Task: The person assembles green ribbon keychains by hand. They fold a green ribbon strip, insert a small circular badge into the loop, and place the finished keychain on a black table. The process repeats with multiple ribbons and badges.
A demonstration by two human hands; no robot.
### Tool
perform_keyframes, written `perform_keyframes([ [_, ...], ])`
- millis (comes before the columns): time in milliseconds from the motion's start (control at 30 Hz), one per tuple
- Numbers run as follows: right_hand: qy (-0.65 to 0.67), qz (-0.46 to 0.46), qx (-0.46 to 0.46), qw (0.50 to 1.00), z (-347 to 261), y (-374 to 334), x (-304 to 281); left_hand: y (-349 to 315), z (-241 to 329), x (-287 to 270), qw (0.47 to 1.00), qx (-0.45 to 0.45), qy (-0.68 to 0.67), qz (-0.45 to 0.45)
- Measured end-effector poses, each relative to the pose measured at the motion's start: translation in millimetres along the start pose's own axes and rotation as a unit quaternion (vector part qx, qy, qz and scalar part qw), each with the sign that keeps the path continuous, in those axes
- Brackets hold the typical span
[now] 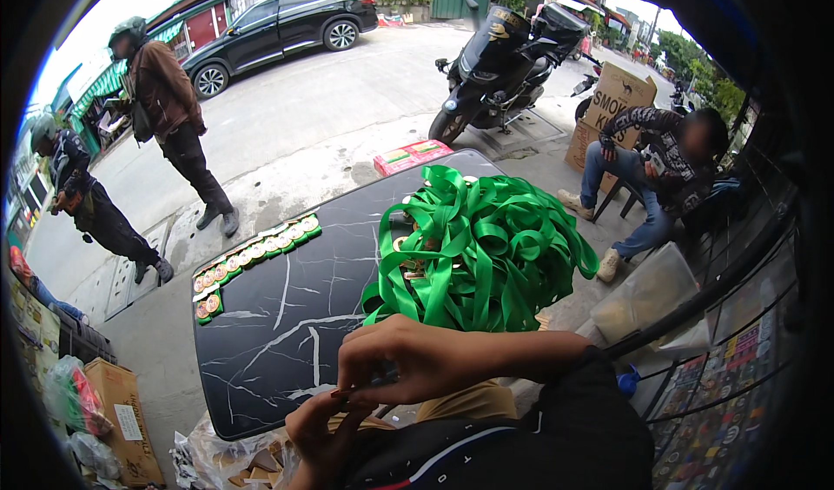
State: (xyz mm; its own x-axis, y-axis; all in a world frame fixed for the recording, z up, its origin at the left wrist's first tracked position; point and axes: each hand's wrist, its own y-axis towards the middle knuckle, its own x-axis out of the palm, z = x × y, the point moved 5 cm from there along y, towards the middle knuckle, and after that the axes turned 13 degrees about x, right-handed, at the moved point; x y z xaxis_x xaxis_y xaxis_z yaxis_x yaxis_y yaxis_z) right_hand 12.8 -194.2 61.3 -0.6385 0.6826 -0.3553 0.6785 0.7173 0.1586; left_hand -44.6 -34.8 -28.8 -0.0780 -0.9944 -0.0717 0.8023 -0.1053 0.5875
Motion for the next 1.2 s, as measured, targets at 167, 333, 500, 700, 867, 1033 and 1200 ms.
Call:
perform_keyframes([
  [167, 0.009, 0.024, -0.018, 1.000, 9, 0, 1, -3, -6, -11, 0.992, -0.058, -0.072, 0.084],
  [333, 0.069, 0.097, -0.033, 0.992, 24, 5, 17, -6, -8, -26, 0.993, 0.000, -0.013, 0.113],
  [500, 0.072, 0.133, -0.060, 0.987, 30, 3, 29, -3, -3, -29, 0.990, 0.050, 0.070, 0.113],
  [700, 0.113, 0.153, -0.106, 0.976, 11, 4, 37, 7, 8, -21, 0.961, 0.119, 0.003, 0.250],
  [867, 0.166, 0.122, -0.140, 0.968, -2, 5, 45, 29, 36, -29, 0.922, 0.351, 0.042, 0.161],
  [1033, 0.276, 0.084, -0.157, 0.945, -2, 9, 53, 20, 71, -42, 0.896, 0.417, 0.151, 0.032],
  [1200, 0.273, 0.062, -0.182, 0.942, -12, 8, 54, 20, 84, -46, 0.872, 0.459, 0.171, 0.015],
])
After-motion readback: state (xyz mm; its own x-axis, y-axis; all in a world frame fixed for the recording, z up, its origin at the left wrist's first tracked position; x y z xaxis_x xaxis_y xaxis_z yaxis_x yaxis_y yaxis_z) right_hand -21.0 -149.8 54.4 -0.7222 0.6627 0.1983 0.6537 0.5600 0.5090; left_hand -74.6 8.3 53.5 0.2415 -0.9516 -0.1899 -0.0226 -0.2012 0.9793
